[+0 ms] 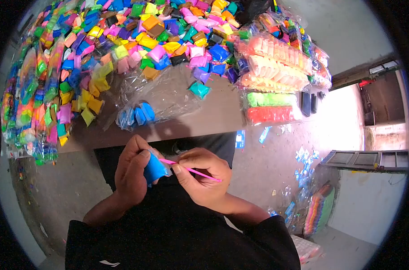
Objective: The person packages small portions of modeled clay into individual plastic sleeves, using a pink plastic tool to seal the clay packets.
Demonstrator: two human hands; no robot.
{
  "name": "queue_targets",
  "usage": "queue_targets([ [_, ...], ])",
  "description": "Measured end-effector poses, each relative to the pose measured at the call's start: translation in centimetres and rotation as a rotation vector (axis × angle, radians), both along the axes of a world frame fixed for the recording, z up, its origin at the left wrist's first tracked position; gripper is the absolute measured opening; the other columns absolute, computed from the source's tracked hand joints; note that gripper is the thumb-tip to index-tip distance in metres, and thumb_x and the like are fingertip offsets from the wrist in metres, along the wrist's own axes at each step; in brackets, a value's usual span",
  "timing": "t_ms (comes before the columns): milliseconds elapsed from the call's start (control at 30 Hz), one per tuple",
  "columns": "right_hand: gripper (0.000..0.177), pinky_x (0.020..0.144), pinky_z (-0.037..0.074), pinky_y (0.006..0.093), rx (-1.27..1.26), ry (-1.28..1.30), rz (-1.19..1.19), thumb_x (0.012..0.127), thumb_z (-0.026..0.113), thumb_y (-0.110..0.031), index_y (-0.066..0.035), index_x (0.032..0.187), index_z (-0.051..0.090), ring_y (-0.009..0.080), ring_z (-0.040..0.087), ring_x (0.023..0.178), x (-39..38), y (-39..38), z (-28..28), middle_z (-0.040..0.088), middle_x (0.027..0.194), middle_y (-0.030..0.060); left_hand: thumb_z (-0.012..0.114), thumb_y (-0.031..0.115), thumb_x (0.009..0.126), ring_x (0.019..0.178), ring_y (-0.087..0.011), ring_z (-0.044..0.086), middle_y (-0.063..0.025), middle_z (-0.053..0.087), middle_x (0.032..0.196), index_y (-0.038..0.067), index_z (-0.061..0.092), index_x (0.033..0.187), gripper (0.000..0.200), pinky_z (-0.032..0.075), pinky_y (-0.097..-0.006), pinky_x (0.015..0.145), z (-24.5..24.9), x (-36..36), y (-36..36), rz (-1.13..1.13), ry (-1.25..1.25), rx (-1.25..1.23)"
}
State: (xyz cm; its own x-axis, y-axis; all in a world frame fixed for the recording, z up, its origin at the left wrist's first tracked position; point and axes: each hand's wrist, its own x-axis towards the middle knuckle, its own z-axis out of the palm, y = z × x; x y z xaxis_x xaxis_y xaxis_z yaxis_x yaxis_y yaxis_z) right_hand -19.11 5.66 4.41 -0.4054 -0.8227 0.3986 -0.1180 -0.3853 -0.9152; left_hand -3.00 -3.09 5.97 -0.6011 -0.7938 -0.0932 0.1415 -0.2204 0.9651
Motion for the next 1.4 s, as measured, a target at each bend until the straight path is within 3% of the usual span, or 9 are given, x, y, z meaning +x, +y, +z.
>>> queue_targets([
  [167,0.018,0.07,0.053,0.0337,0.008,0.129,0.01,0.087,0.075,0.005,0.0,0.096,0.061,0.0225,0.067,0.078,0.1,0.0,0.4,0.068,0.089,0.0169,0.044,0.021,0.103,0.054,-0.0053,0.048,-0.0063,0.056,0.076,0.006,0.048,0.096,0.016,0.042,-0.0225,0.048,-0.4,-0.1,0.4,0.019,-0.02,-0.092],
  [233,0.017,0.07,0.053,0.0333,0.016,0.127,0.001,0.087,0.075,0.005,0.001,0.096,0.061,0.0219,0.066,0.078,0.2,-0.1,0.4,0.069,0.09,0.0174,0.043,0.011,0.106,0.061,-0.0036,0.044,-0.0013,0.049,0.077,0.005,0.049,0.095,0.013,0.039,-0.0232,0.055,-0.1,-0.1,0.8,0.003,-0.025,-0.104],
  [333,0.014,0.073,0.055,0.0302,0.057,-0.047,0.001,0.086,0.078,0.002,0.002,0.093,0.066,0.0197,0.07,0.081,0.7,-0.2,0.1,0.072,0.093,0.0172,0.043,0.013,0.107,0.063,-0.0039,0.045,-0.0014,0.049,0.077,0.005,0.049,0.095,0.016,0.039,-0.0235,0.056,0.4,0.0,0.9,-0.024,0.024,-0.069],
  [400,0.013,0.074,0.055,0.0302,0.135,-0.326,-0.008,0.087,0.078,0.002,0.002,0.093,0.067,0.0192,0.07,0.083,1.2,-0.1,-0.1,0.073,0.093,0.0172,0.043,0.013,0.107,0.063,-0.004,0.045,-0.0014,0.049,0.077,0.005,0.049,0.095,0.016,0.039,-0.0235,0.056,0.3,0.0,0.9,-0.026,0.031,-0.078],
  [533,0.012,0.072,0.055,0.0301,0.102,-0.338,-0.041,0.086,0.078,0.002,0.002,0.092,0.067,0.0208,0.071,0.082,1.5,-0.2,-0.3,0.072,0.093,0.0182,0.044,0.013,0.107,0.065,-0.0054,0.044,-0.0022,0.049,0.077,0.005,0.049,0.094,0.015,0.039,-0.025,0.058,0.1,0.0,1.1,-0.023,0.005,-0.092],
  [600,0.015,0.07,0.055,0.0303,-0.002,0.143,-0.083,0.083,0.08,0.004,0.002,0.091,0.067,0.0231,0.071,0.078,0.8,-0.2,-0.1,0.071,0.091,0.018,0.045,0.012,0.106,0.066,-0.0063,0.044,-0.0027,0.049,0.077,0.004,0.049,0.094,0.015,0.039,-0.026,0.059,-0.5,0.0,1.1,-0.006,-0.024,-0.147],
  [800,0.016,0.062,0.055,0.0323,-0.166,0.41,-0.039,0.079,0.078,0.01,0.003,0.087,0.066,0.0261,0.07,0.073,0.0,-0.6,0.9,0.068,0.086,0.0164,0.046,0.012,0.105,0.069,-0.0086,0.044,-0.0043,0.049,0.078,0.003,0.05,0.094,0.015,0.04,-0.0289,0.062,-0.4,-0.1,1.3,0.007,-0.06,-0.174],
  [1033,0.018,0.062,0.056,0.0327,-0.223,0.501,-0.139,0.077,0.078,0.011,0.004,0.087,0.065,0.0261,0.069,0.072,0.1,-0.8,0.7,0.068,0.087,0.0168,0.046,0.013,0.106,0.071,-0.0083,0.044,-0.0052,0.05,0.08,0.003,0.05,0.093,0.016,0.04,-0.0283,0.062,-0.2,-0.1,1.3,0.016,-0.05,-0.182],
  [1400,0.018,0.062,0.054,0.0328,-0.165,0.362,-0.056,0.08,0.076,0.011,0.003,0.088,0.063,0.0264,0.069,0.072,-0.2,-0.6,1.1,0.067,0.086,0.0172,0.046,0.013,0.106,0.07,-0.0062,0.042,-0.0029,0.049,0.079,0.004,0.051,0.092,0.017,0.039,-0.027,0.062,-0.2,0.0,1.2,0.033,-0.043,-0.174],
])
